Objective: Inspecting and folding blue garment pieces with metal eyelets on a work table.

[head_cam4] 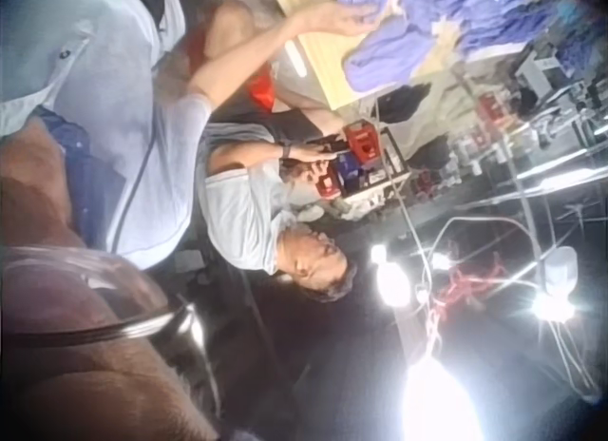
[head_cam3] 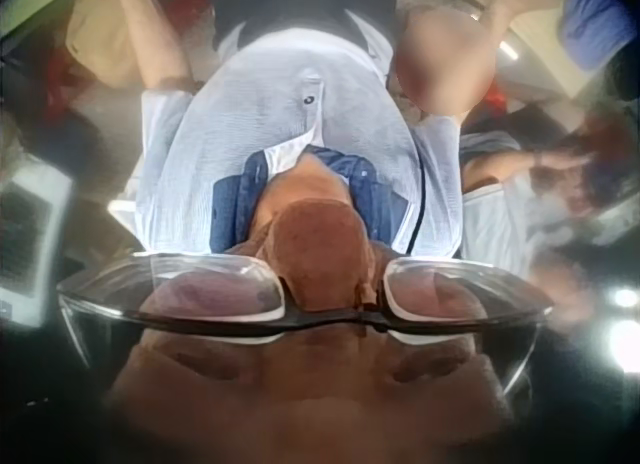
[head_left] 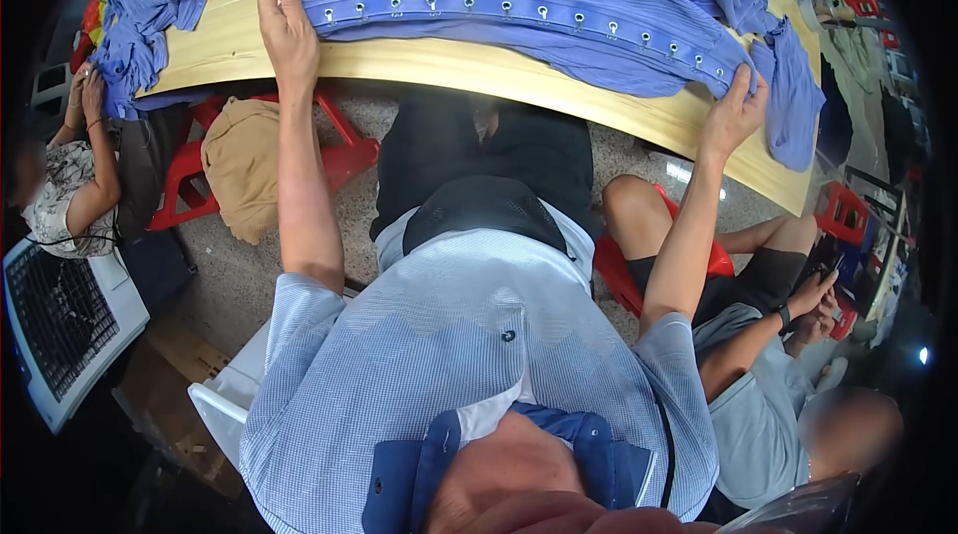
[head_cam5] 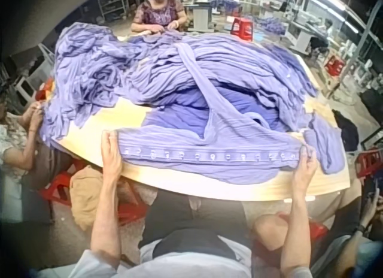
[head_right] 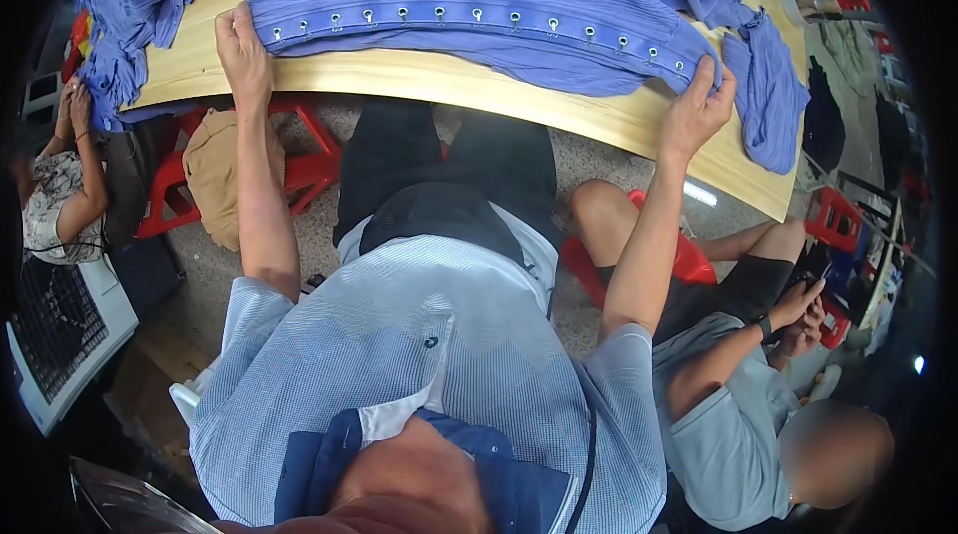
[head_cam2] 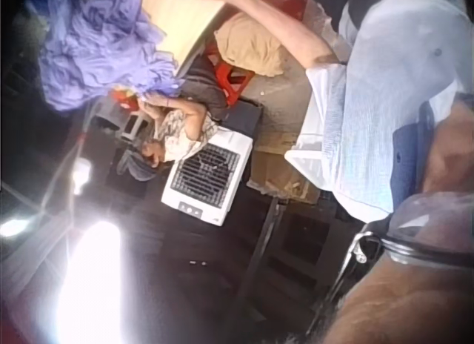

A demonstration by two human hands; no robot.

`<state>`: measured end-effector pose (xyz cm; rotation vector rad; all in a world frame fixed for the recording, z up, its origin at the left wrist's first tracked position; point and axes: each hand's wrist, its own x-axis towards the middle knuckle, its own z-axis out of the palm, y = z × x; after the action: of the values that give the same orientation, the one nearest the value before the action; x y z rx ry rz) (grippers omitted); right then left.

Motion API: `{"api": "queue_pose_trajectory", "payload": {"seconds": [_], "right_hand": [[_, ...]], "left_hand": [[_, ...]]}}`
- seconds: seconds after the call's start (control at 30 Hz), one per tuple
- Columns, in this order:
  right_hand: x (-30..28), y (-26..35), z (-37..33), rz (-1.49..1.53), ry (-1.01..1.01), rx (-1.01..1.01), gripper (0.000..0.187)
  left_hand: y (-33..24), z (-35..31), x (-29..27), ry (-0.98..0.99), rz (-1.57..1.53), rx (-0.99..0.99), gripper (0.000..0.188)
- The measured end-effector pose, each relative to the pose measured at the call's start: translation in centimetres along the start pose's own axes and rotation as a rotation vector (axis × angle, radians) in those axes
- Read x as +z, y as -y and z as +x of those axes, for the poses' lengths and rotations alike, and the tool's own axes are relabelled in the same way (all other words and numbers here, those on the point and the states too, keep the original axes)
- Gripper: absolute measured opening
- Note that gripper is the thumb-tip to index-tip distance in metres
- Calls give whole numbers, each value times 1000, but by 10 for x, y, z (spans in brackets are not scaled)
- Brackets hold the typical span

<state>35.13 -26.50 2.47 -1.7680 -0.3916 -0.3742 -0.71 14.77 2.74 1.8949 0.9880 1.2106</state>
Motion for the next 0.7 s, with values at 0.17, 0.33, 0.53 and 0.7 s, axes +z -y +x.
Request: {"api": "queue_pose_trajectory", "payload": {"seconds": [0.17,0.33,0.53,0.7], "right_hand": [[-21,21,18,-36,62,40,24],[-39,64,24,40,53,37,16],[-63,87,38,323,9,47,12],[-71,112,45,245,-58,-46,14]], "left_hand": [[-2,12,-18,72,47,27,36],[-24,19,-44,76,-126,-42,35],[-61,20,-70,62,-590,-261,27],[-68,29,-109,19,-591,-199,31]]}}
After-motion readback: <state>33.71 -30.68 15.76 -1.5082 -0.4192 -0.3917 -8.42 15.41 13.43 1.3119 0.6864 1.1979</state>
